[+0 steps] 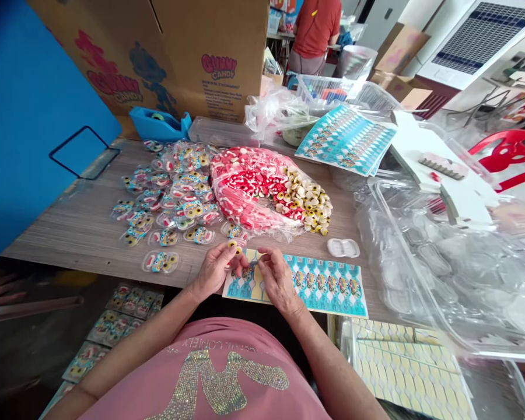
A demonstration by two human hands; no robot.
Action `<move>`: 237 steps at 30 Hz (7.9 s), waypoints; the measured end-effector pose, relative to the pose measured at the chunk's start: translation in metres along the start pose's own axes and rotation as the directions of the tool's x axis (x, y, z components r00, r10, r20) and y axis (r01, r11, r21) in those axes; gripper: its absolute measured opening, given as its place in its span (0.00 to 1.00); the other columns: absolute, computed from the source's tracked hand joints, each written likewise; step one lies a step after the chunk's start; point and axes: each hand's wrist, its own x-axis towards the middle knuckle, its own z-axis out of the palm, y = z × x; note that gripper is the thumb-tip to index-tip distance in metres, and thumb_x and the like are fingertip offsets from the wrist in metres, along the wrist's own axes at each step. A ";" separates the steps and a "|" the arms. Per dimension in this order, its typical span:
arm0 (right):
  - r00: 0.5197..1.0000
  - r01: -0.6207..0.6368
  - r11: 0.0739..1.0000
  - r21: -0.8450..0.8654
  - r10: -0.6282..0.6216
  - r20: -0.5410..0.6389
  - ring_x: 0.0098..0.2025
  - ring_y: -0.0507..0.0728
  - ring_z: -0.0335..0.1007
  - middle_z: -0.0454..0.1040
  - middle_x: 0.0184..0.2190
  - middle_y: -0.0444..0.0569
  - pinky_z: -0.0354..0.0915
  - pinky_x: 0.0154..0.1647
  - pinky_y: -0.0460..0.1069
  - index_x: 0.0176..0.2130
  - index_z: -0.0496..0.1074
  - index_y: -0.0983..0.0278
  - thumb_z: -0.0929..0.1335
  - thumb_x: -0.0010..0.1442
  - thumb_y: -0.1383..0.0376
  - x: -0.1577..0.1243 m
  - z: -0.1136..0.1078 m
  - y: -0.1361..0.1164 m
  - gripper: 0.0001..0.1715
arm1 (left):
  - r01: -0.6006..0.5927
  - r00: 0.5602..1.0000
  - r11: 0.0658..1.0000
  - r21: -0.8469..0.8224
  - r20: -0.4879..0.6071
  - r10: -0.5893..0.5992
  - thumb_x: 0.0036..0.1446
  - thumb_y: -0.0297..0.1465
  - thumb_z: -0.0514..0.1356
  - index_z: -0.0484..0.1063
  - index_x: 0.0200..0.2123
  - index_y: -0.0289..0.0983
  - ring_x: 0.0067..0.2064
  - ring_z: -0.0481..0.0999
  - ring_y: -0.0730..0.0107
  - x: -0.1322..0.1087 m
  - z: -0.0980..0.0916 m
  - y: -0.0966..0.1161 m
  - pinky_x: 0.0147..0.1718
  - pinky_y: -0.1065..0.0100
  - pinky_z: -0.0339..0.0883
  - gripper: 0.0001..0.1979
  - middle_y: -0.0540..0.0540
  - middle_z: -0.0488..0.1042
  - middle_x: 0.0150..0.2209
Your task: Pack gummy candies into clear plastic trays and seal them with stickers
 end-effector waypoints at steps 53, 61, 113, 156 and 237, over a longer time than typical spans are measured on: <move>0.793 0.265 0.960 -0.095 -0.273 -0.545 0.23 0.50 0.63 0.67 0.22 0.38 0.61 0.27 0.48 0.37 0.65 0.58 0.64 0.66 0.64 0.030 0.008 -0.073 0.03 | -0.002 0.993 0.995 0.104 0.119 -0.010 0.53 0.36 0.65 0.75 0.40 0.31 0.26 0.77 0.72 -0.066 0.047 0.039 0.31 0.67 0.69 0.15 0.45 0.78 0.31; 0.785 0.216 0.976 0.024 -0.160 -0.598 0.25 0.51 0.66 0.69 0.25 0.41 0.63 0.29 0.48 0.38 0.67 0.60 0.64 0.66 0.61 0.031 0.017 -0.070 0.05 | -0.117 0.993 0.987 0.110 0.010 0.116 0.53 0.36 0.64 0.74 0.31 0.33 0.16 0.63 0.80 -0.068 0.047 0.037 0.20 0.71 0.58 0.11 0.46 0.77 0.24; 0.959 0.227 0.966 -0.121 -0.201 0.200 0.34 0.55 0.69 0.72 0.30 0.46 0.63 0.36 0.50 0.28 0.68 0.62 0.66 0.59 0.70 0.047 -0.014 -0.064 0.08 | 0.162 0.971 0.972 0.172 0.149 -0.188 0.54 0.45 0.63 0.68 0.32 0.33 0.19 0.57 0.82 -0.017 0.008 0.055 0.20 0.72 0.51 0.19 0.54 0.65 0.22; 0.938 0.281 0.951 -0.130 -0.243 0.245 0.30 0.53 0.64 0.68 0.26 0.44 0.60 0.32 0.49 0.26 0.63 0.62 0.64 0.59 0.72 0.051 -0.001 -0.058 0.11 | 0.169 0.971 0.975 0.144 0.144 -0.189 0.54 0.44 0.65 0.66 0.28 0.36 0.18 0.56 0.82 -0.014 0.000 0.043 0.19 0.74 0.54 0.18 0.57 0.61 0.18; 0.952 0.038 0.969 0.242 -0.109 0.286 0.37 0.56 0.70 0.75 0.33 0.47 0.67 0.41 0.50 0.40 0.77 0.60 0.64 0.68 0.57 0.047 0.011 -0.071 0.14 | -0.249 0.960 0.948 0.199 -0.082 0.269 0.58 0.37 0.64 0.81 0.39 0.35 0.31 0.74 0.70 -0.027 0.000 0.048 0.28 0.68 0.73 0.11 0.44 0.73 0.35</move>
